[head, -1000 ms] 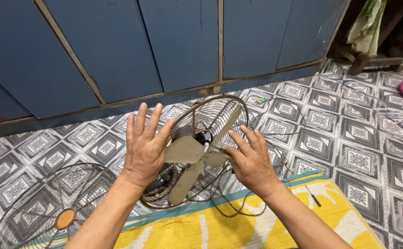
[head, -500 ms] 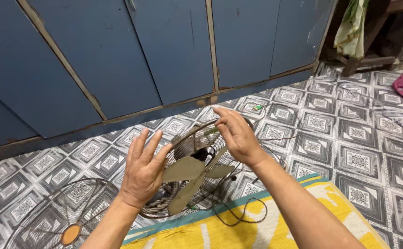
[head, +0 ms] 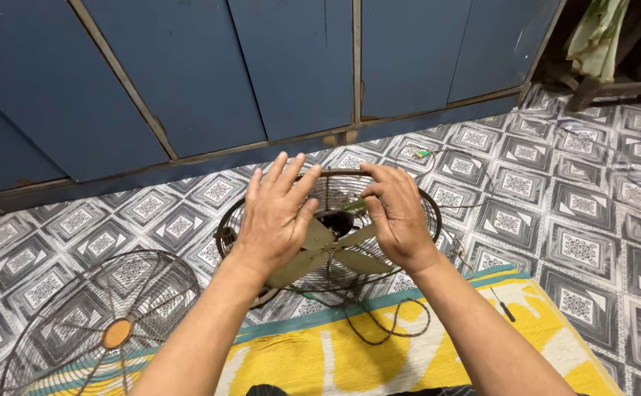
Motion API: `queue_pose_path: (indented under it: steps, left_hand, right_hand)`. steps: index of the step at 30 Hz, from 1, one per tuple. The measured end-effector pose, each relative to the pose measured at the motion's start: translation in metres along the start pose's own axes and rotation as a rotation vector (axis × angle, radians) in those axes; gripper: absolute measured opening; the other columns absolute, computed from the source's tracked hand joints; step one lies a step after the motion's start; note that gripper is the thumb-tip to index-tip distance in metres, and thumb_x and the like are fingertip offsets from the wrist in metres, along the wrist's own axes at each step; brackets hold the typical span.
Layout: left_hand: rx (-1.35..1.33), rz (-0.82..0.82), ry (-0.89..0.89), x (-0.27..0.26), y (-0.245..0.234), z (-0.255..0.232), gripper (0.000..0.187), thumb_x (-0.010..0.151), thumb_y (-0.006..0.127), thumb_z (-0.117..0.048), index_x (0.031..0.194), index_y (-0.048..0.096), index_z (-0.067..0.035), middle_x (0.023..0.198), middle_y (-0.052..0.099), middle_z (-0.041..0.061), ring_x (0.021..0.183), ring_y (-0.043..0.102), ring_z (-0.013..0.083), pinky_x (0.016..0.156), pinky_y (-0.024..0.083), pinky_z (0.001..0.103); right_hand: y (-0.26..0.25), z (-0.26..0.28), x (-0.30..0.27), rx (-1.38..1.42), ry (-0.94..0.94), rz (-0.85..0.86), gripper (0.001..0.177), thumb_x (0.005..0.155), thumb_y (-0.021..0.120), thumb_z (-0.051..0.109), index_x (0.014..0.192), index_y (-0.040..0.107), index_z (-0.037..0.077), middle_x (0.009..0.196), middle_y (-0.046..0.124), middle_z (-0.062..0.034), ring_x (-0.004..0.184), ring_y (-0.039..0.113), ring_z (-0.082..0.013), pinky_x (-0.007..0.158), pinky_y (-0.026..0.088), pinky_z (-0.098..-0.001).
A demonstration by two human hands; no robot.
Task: The person reassembles an electric fan by attaching the fan blades to the motor, securing them with a nut, and then fitting the front protective cage over the blades.
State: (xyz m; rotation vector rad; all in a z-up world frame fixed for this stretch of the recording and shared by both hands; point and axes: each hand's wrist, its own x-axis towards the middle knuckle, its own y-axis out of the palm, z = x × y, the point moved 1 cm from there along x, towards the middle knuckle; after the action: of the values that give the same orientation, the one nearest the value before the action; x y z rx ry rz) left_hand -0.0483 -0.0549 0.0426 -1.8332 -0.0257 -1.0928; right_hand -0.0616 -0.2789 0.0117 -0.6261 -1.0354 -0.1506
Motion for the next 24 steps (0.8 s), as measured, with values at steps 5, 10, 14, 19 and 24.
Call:
queue_pose_path:
  steps: [5,10,14,19,24]
  left_hand:
    - [-0.071,-0.031,-0.134,-0.008,0.001,-0.011,0.044,0.099,0.059,-0.028,0.141,0.061,-0.016,0.139,0.063,0.009,0.146,0.041,0.0346,0.122,0.018,0.063]
    - [-0.100,-0.031,-0.190,-0.008,0.002,-0.015,0.039,0.101,0.057,-0.032,0.136,0.064,-0.016,0.141,0.062,0.009,0.148,0.038,0.0345,0.123,0.008,0.064]
    - [-0.081,-0.054,-0.180,-0.015,0.005,-0.018,0.043,0.100,0.057,-0.034,0.139,0.062,-0.016,0.154,0.051,0.010,0.153,0.029,0.0345,0.124,0.004,0.063]
    - [-0.045,-0.108,-0.151,-0.018,0.011,-0.021,0.045,0.101,0.057,-0.034,0.142,0.060,-0.016,0.164,0.039,0.011,0.156,0.019,0.0368,0.124,0.001,0.063]
    - [-0.065,-0.116,-0.162,-0.021,0.013,-0.021,0.043,0.102,0.057,-0.033,0.142,0.061,-0.018,0.163,0.041,0.010,0.157,0.020,0.0363,0.125,0.002,0.064]
  right_hand:
    - [-0.006,0.005,-0.005,-0.020,-0.014,0.025,0.012,0.103,0.058,0.017,0.109,0.062,0.007,0.145,0.060,-0.0154,0.138,0.052,-0.0378,0.122,0.029,-0.0550]
    - [-0.017,0.019,-0.030,-0.137,-0.070,-0.013,0.012,0.100,0.067,0.015,0.109,0.064,0.007,0.149,0.056,-0.0159,0.145,0.046,-0.0426,0.121,0.036,-0.0509]
    - [-0.011,0.028,-0.061,-0.279,-0.066,-0.004,0.020,0.087,0.076,0.016,0.105,0.070,0.009,0.142,0.059,-0.0124,0.138,0.045,-0.0400,0.114,0.039,-0.0498]
    - [0.002,0.016,-0.068,-0.364,-0.072,0.015,0.021,0.085,0.079,0.019,0.104,0.073,0.013,0.142,0.059,-0.0094,0.139,0.042,-0.0388,0.113,0.038,-0.0508]
    - [0.014,0.008,-0.060,-0.384,-0.103,0.061,0.021,0.085,0.079,0.019,0.104,0.073,0.012,0.141,0.059,-0.0088,0.139,0.043,-0.0379,0.114,0.036,-0.0531]
